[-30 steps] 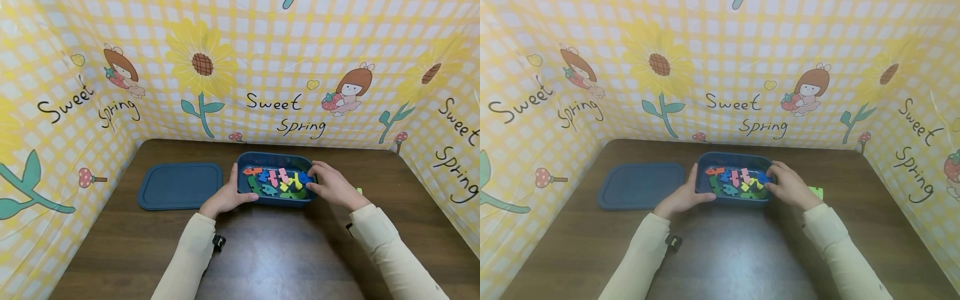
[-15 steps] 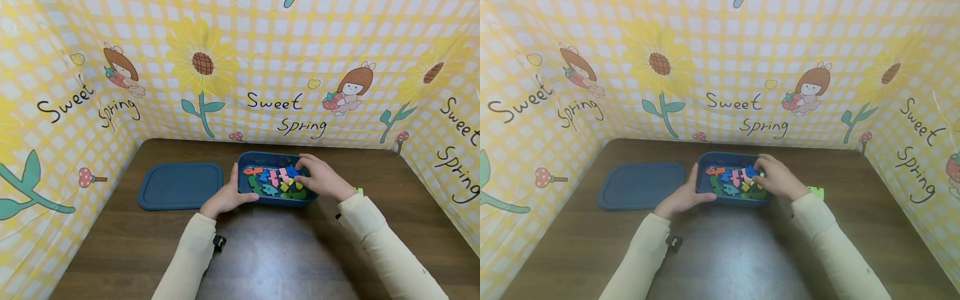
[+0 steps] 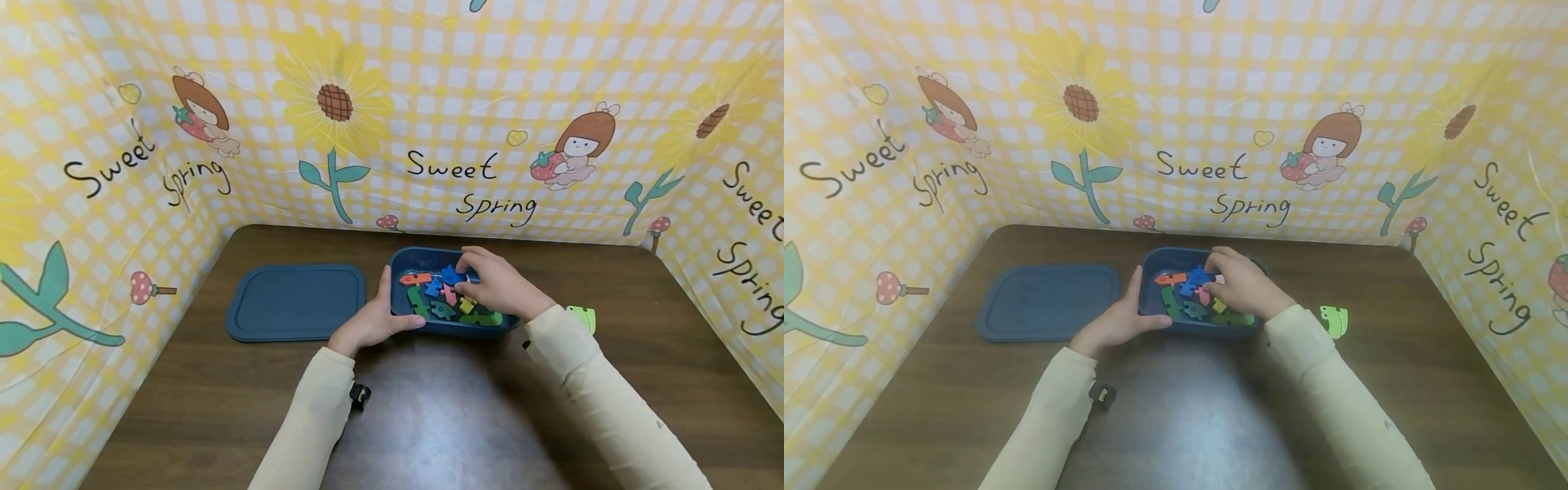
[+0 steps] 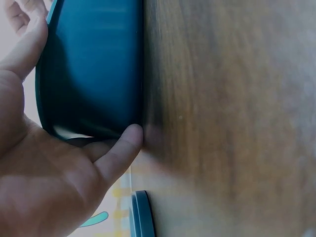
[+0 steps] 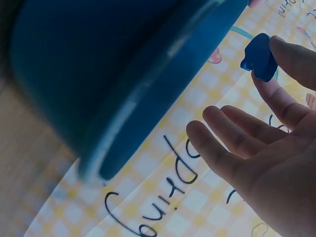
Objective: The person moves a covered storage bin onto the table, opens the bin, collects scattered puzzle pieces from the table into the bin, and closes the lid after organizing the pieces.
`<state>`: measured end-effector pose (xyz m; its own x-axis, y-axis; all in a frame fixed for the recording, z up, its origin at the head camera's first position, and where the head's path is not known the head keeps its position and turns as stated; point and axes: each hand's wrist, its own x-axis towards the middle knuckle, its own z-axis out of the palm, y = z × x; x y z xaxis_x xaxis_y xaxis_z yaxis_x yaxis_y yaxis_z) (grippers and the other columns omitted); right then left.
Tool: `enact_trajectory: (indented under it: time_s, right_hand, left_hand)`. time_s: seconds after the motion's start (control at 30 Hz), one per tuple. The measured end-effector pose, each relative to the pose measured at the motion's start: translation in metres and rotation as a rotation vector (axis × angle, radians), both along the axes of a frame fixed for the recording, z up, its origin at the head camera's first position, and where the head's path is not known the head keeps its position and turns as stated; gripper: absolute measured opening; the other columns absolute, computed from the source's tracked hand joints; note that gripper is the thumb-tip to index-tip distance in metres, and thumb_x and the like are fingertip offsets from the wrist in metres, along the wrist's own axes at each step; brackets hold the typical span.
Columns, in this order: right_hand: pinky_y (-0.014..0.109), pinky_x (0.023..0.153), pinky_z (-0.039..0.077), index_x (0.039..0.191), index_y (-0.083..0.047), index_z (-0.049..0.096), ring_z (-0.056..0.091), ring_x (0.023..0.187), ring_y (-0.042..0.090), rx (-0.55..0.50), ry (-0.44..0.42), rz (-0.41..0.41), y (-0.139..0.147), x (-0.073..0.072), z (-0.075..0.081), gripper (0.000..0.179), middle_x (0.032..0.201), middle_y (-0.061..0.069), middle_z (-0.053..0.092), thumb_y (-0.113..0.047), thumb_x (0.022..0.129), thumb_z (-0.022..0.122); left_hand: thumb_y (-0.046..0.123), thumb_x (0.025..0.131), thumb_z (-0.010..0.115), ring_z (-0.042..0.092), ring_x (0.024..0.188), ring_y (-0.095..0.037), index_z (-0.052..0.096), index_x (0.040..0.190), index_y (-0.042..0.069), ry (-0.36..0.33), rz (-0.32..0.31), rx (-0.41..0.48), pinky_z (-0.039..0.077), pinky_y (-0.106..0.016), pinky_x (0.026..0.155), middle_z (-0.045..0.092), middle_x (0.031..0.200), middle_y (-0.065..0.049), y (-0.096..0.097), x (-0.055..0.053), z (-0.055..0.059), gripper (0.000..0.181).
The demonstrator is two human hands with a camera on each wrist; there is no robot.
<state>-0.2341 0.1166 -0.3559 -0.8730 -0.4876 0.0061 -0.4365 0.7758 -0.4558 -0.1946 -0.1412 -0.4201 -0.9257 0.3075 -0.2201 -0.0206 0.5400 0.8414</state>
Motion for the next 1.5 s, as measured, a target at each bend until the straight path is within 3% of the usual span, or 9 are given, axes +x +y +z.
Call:
enact_trajectory:
  time_s: [0.1, 0.43, 0.6, 0.63, 0.9, 1.07, 1.27, 1.4, 1.5]
  right_hand:
    - [0.055, 0.108, 0.039, 0.113, -0.008, 0.065, 0.046, 0.133, 0.04, -0.006, -0.005, 0.01, -0.008, -0.001, 0.002, 0.024, 0.155, 0.021, 0.038, -0.02, 0.095, 0.073]
    - [0.052, 0.109, 0.038, 0.113, -0.01, 0.064, 0.055, 0.122, 0.034, -0.023, -0.04, 0.032, -0.037, -0.003, 0.003, 0.023, 0.156, 0.018, 0.037, -0.025, 0.097, 0.071]
    - [0.052, 0.108, 0.039, 0.111, -0.012, 0.064, 0.055, 0.122, 0.033, -0.013, -0.042, 0.043, -0.048, -0.005, 0.0, 0.021, 0.155, 0.018, 0.039, -0.024, 0.096, 0.073]
    - [0.052, 0.108, 0.04, 0.11, -0.012, 0.065, 0.049, 0.129, 0.034, -0.007, -0.037, 0.047, -0.05, -0.005, 0.0, 0.021, 0.154, 0.018, 0.04, -0.024, 0.095, 0.073]
    - [0.052, 0.105, 0.043, 0.107, -0.011, 0.067, 0.051, 0.13, 0.037, 0.008, -0.041, 0.092, -0.062, -0.005, -0.008, 0.02, 0.154, 0.022, 0.04, -0.022, 0.093, 0.076]
    - [0.054, 0.108, 0.039, 0.11, -0.011, 0.07, 0.043, 0.138, 0.037, 0.032, -0.04, 0.112, -0.069, -0.003, -0.01, 0.021, 0.155, 0.022, 0.039, -0.021, 0.092, 0.077]
    - [0.065, 0.108, 0.033, 0.116, -0.015, 0.072, 0.037, 0.142, 0.038, 0.047, -0.063, 0.124, -0.074, -0.001, -0.015, 0.025, 0.156, 0.019, 0.039, -0.021, 0.093, 0.076]
    - [0.058, 0.112, 0.032, 0.117, -0.014, 0.072, 0.039, 0.141, 0.039, 0.049, -0.082, 0.16, -0.075, -0.001, -0.018, 0.025, 0.155, 0.019, 0.04, -0.02, 0.093, 0.076]
    - [0.056, 0.111, 0.034, 0.115, -0.014, 0.072, 0.039, 0.14, 0.039, 0.046, -0.098, 0.176, -0.076, -0.001, -0.02, 0.023, 0.155, 0.019, 0.04, -0.02, 0.093, 0.076]
  left_hand:
    - [0.048, 0.091, 0.074, 0.059, 0.118, -0.035, -0.022, 0.159, 0.022, -0.005, 0.0, 0.008, 0.043, -0.054, 0.103, 0.035, 0.156, -0.025, 0.0, 0.0, 0.0, 0.12]
    - [0.049, 0.092, 0.072, 0.061, 0.117, -0.035, -0.023, 0.159, 0.02, 0.0, -0.015, -0.008, 0.044, -0.054, 0.102, 0.027, 0.161, -0.025, 0.0, 0.0, 0.0, 0.119]
    - [0.048, 0.093, 0.071, 0.063, 0.113, -0.032, -0.025, 0.158, 0.021, -0.004, -0.025, -0.007, 0.045, -0.053, 0.101, 0.025, 0.161, -0.024, 0.0, -0.002, -0.001, 0.119]
    - [0.048, 0.093, 0.071, 0.064, 0.112, -0.031, -0.025, 0.158, 0.021, -0.005, -0.026, -0.006, 0.046, -0.053, 0.101, 0.026, 0.161, -0.023, 0.0, -0.002, -0.001, 0.119]
    - [0.05, 0.093, 0.071, 0.068, 0.092, -0.023, -0.027, 0.157, 0.023, -0.015, -0.038, 0.0, 0.049, -0.05, 0.095, 0.05, 0.146, -0.024, -0.001, -0.002, -0.001, 0.12]
    - [0.051, 0.092, 0.071, 0.068, 0.092, -0.023, -0.027, 0.157, 0.024, -0.02, -0.037, 0.009, 0.05, -0.049, 0.094, 0.06, 0.134, -0.021, -0.003, -0.003, -0.003, 0.12]
    - [0.046, 0.093, 0.072, 0.066, 0.105, -0.028, -0.026, 0.157, 0.023, -0.009, -0.037, 0.028, 0.046, -0.052, 0.1, 0.051, 0.145, -0.023, -0.002, -0.002, -0.003, 0.119]
    - [0.048, 0.092, 0.073, 0.062, 0.116, -0.032, -0.026, 0.157, 0.023, -0.006, -0.037, 0.042, 0.043, -0.053, 0.103, 0.039, 0.155, -0.023, -0.002, -0.002, -0.003, 0.121]
    - [0.052, 0.09, 0.073, 0.061, 0.117, -0.033, -0.027, 0.157, 0.023, -0.008, -0.038, 0.045, 0.043, -0.053, 0.103, 0.037, 0.156, -0.023, -0.002, -0.003, -0.004, 0.124]
